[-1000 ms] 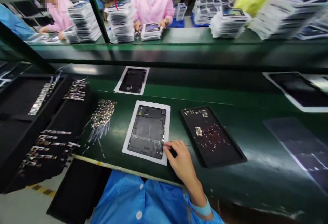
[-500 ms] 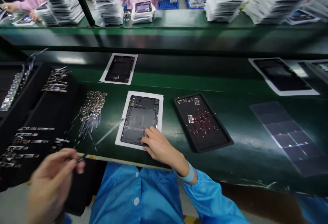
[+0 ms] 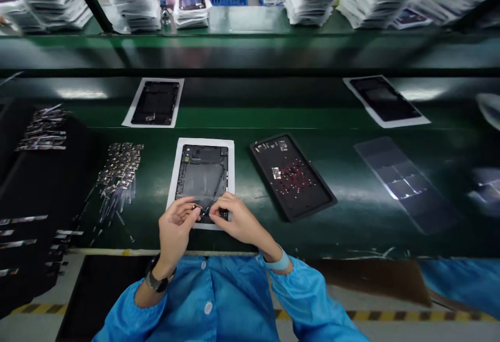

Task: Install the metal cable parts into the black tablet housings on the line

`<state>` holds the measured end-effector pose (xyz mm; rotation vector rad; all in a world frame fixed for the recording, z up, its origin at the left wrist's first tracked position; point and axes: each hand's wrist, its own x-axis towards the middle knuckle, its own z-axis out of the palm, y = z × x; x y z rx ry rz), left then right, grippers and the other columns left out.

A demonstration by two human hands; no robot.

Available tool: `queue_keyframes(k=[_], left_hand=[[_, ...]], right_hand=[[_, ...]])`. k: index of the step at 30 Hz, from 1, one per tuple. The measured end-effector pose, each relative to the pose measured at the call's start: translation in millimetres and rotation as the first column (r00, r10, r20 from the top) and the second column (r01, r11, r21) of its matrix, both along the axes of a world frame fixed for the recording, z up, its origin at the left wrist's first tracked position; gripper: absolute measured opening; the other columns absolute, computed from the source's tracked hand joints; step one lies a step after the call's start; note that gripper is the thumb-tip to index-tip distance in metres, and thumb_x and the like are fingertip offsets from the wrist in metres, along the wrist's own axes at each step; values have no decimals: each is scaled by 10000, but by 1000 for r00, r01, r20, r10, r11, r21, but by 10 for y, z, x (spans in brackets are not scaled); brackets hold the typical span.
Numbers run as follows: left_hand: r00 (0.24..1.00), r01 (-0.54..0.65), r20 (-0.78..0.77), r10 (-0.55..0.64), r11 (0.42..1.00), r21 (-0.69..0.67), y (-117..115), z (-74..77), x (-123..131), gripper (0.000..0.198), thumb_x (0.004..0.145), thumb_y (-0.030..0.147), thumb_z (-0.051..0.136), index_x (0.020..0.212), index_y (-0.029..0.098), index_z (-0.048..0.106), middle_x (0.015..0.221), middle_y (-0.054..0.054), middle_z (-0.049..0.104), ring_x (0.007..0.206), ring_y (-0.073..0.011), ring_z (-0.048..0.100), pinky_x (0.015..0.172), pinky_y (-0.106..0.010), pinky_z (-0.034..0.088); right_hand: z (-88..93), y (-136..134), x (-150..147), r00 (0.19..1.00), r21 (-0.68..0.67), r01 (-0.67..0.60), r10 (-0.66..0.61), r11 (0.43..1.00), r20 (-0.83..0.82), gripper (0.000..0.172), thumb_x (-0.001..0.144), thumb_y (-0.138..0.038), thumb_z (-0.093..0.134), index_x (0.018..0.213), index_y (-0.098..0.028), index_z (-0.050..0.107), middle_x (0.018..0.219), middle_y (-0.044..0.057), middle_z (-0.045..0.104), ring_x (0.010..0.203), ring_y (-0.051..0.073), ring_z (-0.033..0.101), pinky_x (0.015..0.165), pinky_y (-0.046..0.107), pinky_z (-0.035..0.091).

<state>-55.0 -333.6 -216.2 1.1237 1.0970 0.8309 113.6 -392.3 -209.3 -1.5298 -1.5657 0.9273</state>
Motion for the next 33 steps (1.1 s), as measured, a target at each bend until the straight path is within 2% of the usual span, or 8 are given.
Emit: queue_keyframes(k=[4,7,13,17,23,29,33], left_hand=[[998,23,-56,-21,999,44,-13,-58,55,187,756,314,762,893,190,734,816,-58,743,762,-179,709,662,-245,557],[999,19,-50,-17,999,29,-21,-86,63,210,756,329,764,912,192,732,789,-50,741,727,-179,711,641,-251,564],[999,-18,-43,18,1000,12,-39,-121,80,229,757,344,769,913,180,734,782,-54,747,700,-181,714,603,-254,577],[999,-14,-32,15,1000,26,-35,-110,86,212,752,340,774,895,184,751,760,-40,744,607,-158,690,588,-263,584],[999,-12,-42,13,999,44,-35,-104,90,208,754,343,788,883,182,760,756,-45,749,638,-177,710,628,-282,603],[997,-7,-69,20,983,185,-70,-172,82,133,806,280,750,900,187,767,865,-50,765,731,-172,729,673,-267,610],[989,27,-147,26,936,350,-95,-210,75,100,849,231,717,926,184,761,895,-48,769,815,-173,735,748,-274,611]], right_hand=[[-28,-19,-20,994,-30,93,-94,995,-54,197,935,-292,608,758,-209,630,780,40,650,852,215,570,794,352,448],[-32,-28,-46,987,-67,141,-145,988,-70,181,914,-278,629,745,-213,636,772,38,662,851,217,573,802,358,442],[-39,-18,-111,977,-99,192,-200,976,-70,136,873,-191,656,740,-217,667,736,19,665,840,215,560,823,370,418],[-39,-11,-108,967,-135,221,-236,966,-101,130,855,-185,668,730,-221,679,738,18,671,841,217,566,808,362,423],[-21,-15,-89,960,-159,239,-258,958,-110,126,842,-167,679,726,-214,688,732,17,669,838,213,581,801,348,437],[-20,-14,-101,957,-163,264,-279,951,-83,122,828,-153,685,722,-212,693,722,14,671,830,208,592,783,333,442],[-26,-13,-102,951,-176,278,-296,944,-84,112,815,-165,687,716,-215,697,714,15,672,816,207,599,764,327,453]])
